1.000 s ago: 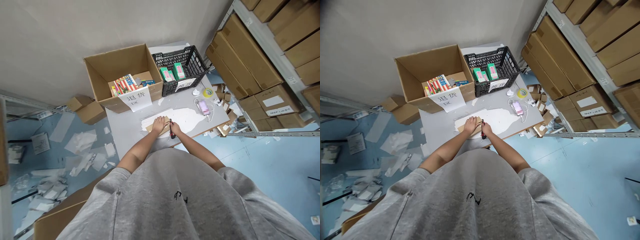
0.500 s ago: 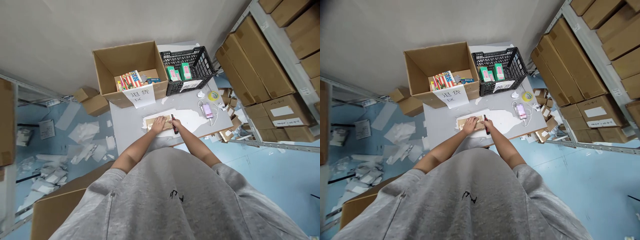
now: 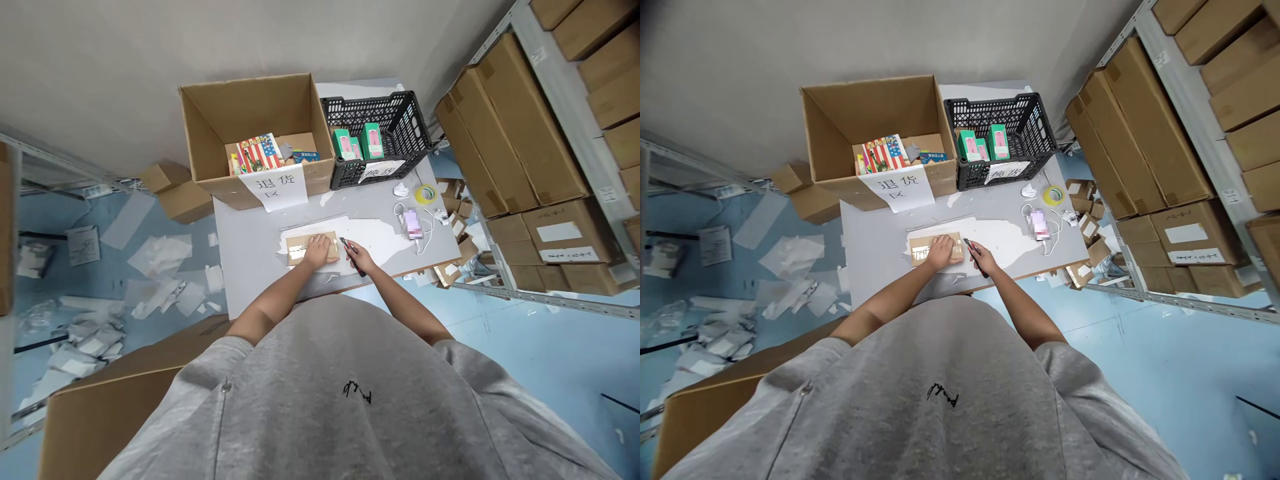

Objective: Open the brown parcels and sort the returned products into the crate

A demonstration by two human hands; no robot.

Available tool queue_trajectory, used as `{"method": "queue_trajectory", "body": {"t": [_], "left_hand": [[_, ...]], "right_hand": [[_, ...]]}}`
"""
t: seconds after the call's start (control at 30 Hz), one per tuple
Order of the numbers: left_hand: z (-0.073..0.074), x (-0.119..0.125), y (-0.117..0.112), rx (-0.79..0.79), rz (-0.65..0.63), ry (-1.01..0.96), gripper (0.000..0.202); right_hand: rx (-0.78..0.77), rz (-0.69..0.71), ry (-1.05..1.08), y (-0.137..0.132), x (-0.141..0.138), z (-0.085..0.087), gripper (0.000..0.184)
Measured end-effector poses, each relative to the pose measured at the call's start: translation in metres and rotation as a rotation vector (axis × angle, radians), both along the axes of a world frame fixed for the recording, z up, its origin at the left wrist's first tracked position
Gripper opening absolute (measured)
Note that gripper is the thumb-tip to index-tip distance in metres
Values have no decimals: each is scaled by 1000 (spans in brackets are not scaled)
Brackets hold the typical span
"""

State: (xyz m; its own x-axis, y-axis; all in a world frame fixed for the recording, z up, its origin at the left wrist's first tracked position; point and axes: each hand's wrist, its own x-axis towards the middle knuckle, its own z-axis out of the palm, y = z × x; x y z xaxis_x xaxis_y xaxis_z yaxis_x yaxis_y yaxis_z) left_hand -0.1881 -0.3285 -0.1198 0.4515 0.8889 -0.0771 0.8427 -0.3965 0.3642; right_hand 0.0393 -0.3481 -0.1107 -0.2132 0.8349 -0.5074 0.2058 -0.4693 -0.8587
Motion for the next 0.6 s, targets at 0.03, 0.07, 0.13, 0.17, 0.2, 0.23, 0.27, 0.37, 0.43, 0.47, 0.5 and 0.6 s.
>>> {"method": "queue_trajectory", "body": {"t": [0.03, 0.07, 0.13, 0.17, 0.2, 0.23, 0.27, 0.37, 0.43, 0.47, 0.5, 0.6], "left_hand": [[-1, 0, 0, 0, -1, 0, 59], [-1, 0, -1, -2, -6, 1, 59], [-2, -1, -2, -4, -23, -1, 58], [-3, -2, -2, -4, -33, -1, 57], [-4, -3, -2, -1, -43, -2, 56], [-5, -3, -2, 4, -52, -1, 56], [-6, -4, -2, 10, -59, 1, 56], [-9, -4, -3, 25, -66, 9, 57], [-12, -5, -5, 32, -70, 10, 57], [-13, -5, -6, 37, -80, 5, 56], [-14, -5, -6, 41, -97, -4, 55], [-16, -5, -8, 43, -136, -42, 53]], "right_hand": [[-3, 35, 7, -3, 2, -1, 62], [-8, 64, 14, -4, 3, -2, 65], [-8, 101, 26, -4, 1, -5, 67], [1, 111, 30, -3, -1, -7, 66], [12, 117, 33, -2, -2, -8, 65], [21, 117, 34, -3, -3, -9, 64], [22, 113, 30, -4, -3, -10, 63], [-5, 103, 11, -12, -1, -12, 61], [-17, 100, 5, -15, 0, -13, 61], [-17, 96, 3, -16, -1, -13, 60], [-14, 88, -1, -15, -3, -14, 59], [-3, 49, -33, -12, -11, -15, 57]]}}
